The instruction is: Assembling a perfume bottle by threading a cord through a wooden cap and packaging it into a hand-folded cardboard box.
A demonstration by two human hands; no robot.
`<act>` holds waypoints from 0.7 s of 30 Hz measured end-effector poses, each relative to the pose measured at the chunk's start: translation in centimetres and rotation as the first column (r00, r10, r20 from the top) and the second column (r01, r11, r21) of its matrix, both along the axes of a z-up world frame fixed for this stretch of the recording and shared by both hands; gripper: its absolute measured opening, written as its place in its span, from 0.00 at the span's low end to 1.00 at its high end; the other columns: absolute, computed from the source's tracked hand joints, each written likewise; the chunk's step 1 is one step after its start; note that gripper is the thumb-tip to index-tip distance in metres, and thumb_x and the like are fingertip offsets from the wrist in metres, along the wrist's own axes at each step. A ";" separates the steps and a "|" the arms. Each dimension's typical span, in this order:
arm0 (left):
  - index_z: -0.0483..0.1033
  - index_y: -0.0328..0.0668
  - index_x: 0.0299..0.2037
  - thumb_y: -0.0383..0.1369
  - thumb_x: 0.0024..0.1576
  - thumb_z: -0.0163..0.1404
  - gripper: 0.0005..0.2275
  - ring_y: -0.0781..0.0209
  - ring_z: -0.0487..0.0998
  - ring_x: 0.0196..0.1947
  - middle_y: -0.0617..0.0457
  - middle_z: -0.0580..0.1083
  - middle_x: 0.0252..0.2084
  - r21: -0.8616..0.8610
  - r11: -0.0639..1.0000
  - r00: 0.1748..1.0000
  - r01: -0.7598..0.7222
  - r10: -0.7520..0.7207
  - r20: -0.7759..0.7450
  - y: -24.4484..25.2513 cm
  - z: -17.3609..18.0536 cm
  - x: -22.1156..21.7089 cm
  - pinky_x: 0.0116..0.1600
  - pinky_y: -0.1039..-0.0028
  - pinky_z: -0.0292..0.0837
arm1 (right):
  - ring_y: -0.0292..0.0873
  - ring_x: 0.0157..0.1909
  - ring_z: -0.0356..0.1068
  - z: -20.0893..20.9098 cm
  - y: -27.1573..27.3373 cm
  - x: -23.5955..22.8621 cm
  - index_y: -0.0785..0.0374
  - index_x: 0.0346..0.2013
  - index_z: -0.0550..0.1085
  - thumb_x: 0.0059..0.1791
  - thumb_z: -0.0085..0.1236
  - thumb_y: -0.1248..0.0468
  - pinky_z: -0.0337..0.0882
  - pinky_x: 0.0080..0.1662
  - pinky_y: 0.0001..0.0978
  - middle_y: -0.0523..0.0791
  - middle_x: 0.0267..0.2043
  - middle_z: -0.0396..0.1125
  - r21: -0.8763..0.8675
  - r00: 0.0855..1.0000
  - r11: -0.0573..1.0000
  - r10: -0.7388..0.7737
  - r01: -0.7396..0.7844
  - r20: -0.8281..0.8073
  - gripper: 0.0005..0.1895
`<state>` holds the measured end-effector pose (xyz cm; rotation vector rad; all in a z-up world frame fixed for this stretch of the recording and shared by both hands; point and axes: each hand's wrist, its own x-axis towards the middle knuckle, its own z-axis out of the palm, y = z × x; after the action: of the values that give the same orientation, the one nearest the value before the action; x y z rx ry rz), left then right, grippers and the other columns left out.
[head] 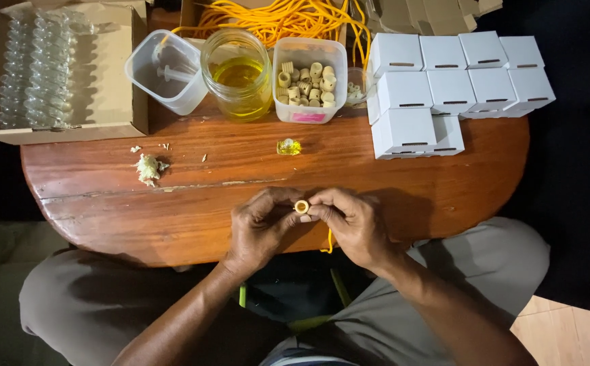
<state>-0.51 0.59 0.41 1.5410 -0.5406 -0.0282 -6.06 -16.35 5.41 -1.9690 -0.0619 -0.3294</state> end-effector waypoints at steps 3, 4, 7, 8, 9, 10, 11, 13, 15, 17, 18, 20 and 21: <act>0.83 0.38 0.37 0.28 0.48 0.68 0.10 0.49 0.85 0.34 0.45 0.82 0.32 0.001 1.000 0.999 -0.025 0.025 -0.022 -0.3 0.0 -0.5 0.41 0.64 0.80 | 0.37 0.25 0.76 -0.7 0.6 0.1 0.63 0.31 0.80 0.49 0.62 0.69 0.75 0.30 0.26 0.44 0.21 0.75 0.089 0.998 0.996 -0.016 0.021 -0.055 0.03; 0.83 0.38 0.38 0.28 0.47 0.68 0.10 0.50 0.85 0.31 0.46 0.82 0.31 0.003 0.999 0.999 -0.039 0.039 -0.027 -0.5 0.0 -0.7 0.38 0.66 0.80 | 0.33 0.22 0.74 -0.9 0.9 0.2 0.63 0.30 0.80 0.49 0.63 0.68 0.74 0.24 0.20 0.44 0.21 0.76 0.154 0.995 0.987 -0.022 0.037 -0.101 0.03; 0.83 0.38 0.38 0.27 0.47 0.69 0.11 0.51 0.85 0.29 0.46 0.81 0.30 0.028 0.996 0.997 -0.080 0.080 0.002 -0.3 -0.5 -0.3 0.35 0.68 0.80 | 0.35 0.26 0.77 -2.0 0.7 -0.1 0.68 0.33 0.79 0.50 0.60 0.70 0.74 0.24 0.21 0.47 0.25 0.78 0.259 0.987 0.964 -0.017 0.058 -0.158 0.03; 0.83 0.38 0.38 0.27 0.47 0.69 0.11 0.51 0.85 0.29 0.46 0.81 0.30 0.028 0.996 0.997 -0.081 0.081 0.001 -0.3 -0.2 -0.2 0.35 0.68 0.80 | 0.35 0.26 0.77 -2.3 0.6 -0.3 0.68 0.33 0.79 0.50 0.60 0.70 0.74 0.24 0.21 0.47 0.25 0.78 0.259 0.987 0.964 -0.017 0.058 -0.159 0.03; 0.82 0.38 0.37 0.26 0.48 0.68 0.10 0.46 0.84 0.29 0.44 0.81 0.30 0.075 0.994 0.993 -0.081 0.074 0.094 -0.2 0.1 -0.1 0.35 0.65 0.79 | 0.34 0.25 0.74 -2.6 0.6 -0.6 0.70 0.35 0.79 0.50 0.62 0.69 0.74 0.23 0.21 0.49 0.25 0.77 0.270 0.984 0.961 -0.013 0.062 -0.178 0.04; 0.82 0.37 0.37 0.24 0.48 0.67 0.09 0.41 0.84 0.30 0.42 0.81 0.30 0.122 0.989 0.981 -0.086 0.062 0.186 -0.2 0.5 0.1 0.34 0.62 0.79 | 0.34 0.24 0.72 -2.8 0.5 -0.7 0.72 0.36 0.78 0.49 0.63 0.68 0.74 0.23 0.22 0.50 0.26 0.77 0.280 0.981 0.958 -0.009 0.065 -0.196 0.07; 0.82 0.37 0.37 0.24 0.48 0.67 0.09 0.41 0.84 0.30 0.42 0.81 0.30 0.122 0.989 0.981 -0.087 0.063 0.186 -0.2 0.7 0.0 0.34 0.62 0.79 | 0.34 0.24 0.72 -2.7 0.5 -0.7 0.72 0.36 0.78 0.49 0.63 0.68 0.74 0.23 0.22 0.50 0.26 0.77 0.280 0.980 0.958 -0.008 0.064 -0.196 0.07; 0.81 0.40 0.38 0.24 0.50 0.65 0.09 0.45 0.84 0.32 0.46 0.81 0.34 0.148 0.986 0.930 -0.072 0.013 0.366 -0.1 1.3 0.0 0.38 0.66 0.80 | 0.33 0.27 0.69 -2.5 0.4 -0.7 0.74 0.36 0.76 0.47 0.67 0.69 0.76 0.24 0.24 0.48 0.25 0.73 0.301 0.972 0.951 0.004 0.069 -0.235 0.10; 0.81 0.39 0.38 0.24 0.51 0.63 0.07 0.44 0.84 0.33 0.46 0.81 0.34 0.142 0.988 0.942 -0.055 0.004 0.337 0.0 1.0 -0.2 0.39 0.65 0.80 | 0.36 0.28 0.73 -3.8 -0.2 -0.7 0.74 0.37 0.76 0.47 0.66 0.70 0.75 0.23 0.23 0.51 0.28 0.76 0.357 0.963 0.932 0.038 0.062 -0.266 0.09; 0.81 0.39 0.38 0.24 0.53 0.62 0.06 0.43 0.84 0.33 0.46 0.81 0.34 0.136 0.990 0.951 -0.039 -0.005 0.308 0.0 1.3 -0.2 0.39 0.65 0.80 | 0.39 0.30 0.76 -4.2 -0.5 -0.4 0.74 0.38 0.76 0.47 0.65 0.71 0.75 0.23 0.21 0.54 0.30 0.78 0.411 0.953 0.910 0.073 0.057 -0.294 0.09; 0.81 0.39 0.39 0.24 0.52 0.63 0.07 0.45 0.84 0.33 0.46 0.82 0.33 0.136 0.990 0.958 -0.046 0.005 0.288 -0.1 1.9 -0.1 0.39 0.65 0.81 | 0.41 0.30 0.78 -4.0 -0.5 -0.3 0.75 0.37 0.76 0.46 0.67 0.71 0.75 0.22 0.21 0.55 0.30 0.78 0.457 0.948 0.887 0.093 0.060 -0.304 0.10; 0.82 0.40 0.39 0.24 0.51 0.64 0.08 0.46 0.85 0.32 0.47 0.82 0.33 0.136 0.989 0.963 -0.052 0.014 0.269 -0.2 2.6 0.0 0.38 0.65 0.81 | 0.42 0.30 0.79 -3.8 -0.7 0.0 0.76 0.37 0.76 0.45 0.68 0.71 0.75 0.22 0.21 0.56 0.30 0.77 0.502 0.943 0.862 0.112 0.064 -0.313 0.10; 0.82 0.40 0.38 0.25 0.51 0.65 0.07 0.46 0.85 0.31 0.47 0.82 0.31 0.130 0.990 0.977 -0.054 0.025 0.213 -0.3 2.7 0.1 0.37 0.66 0.81 | 0.43 0.31 0.79 -3.9 -0.9 0.1 0.76 0.37 0.76 0.46 0.68 0.71 0.75 0.22 0.20 0.56 0.30 0.77 0.539 0.940 0.839 0.118 0.078 -0.319 0.11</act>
<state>-0.46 0.33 3.11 1.6975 -0.6871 0.1339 -6.00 -17.26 1.54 -1.4231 0.2169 0.0224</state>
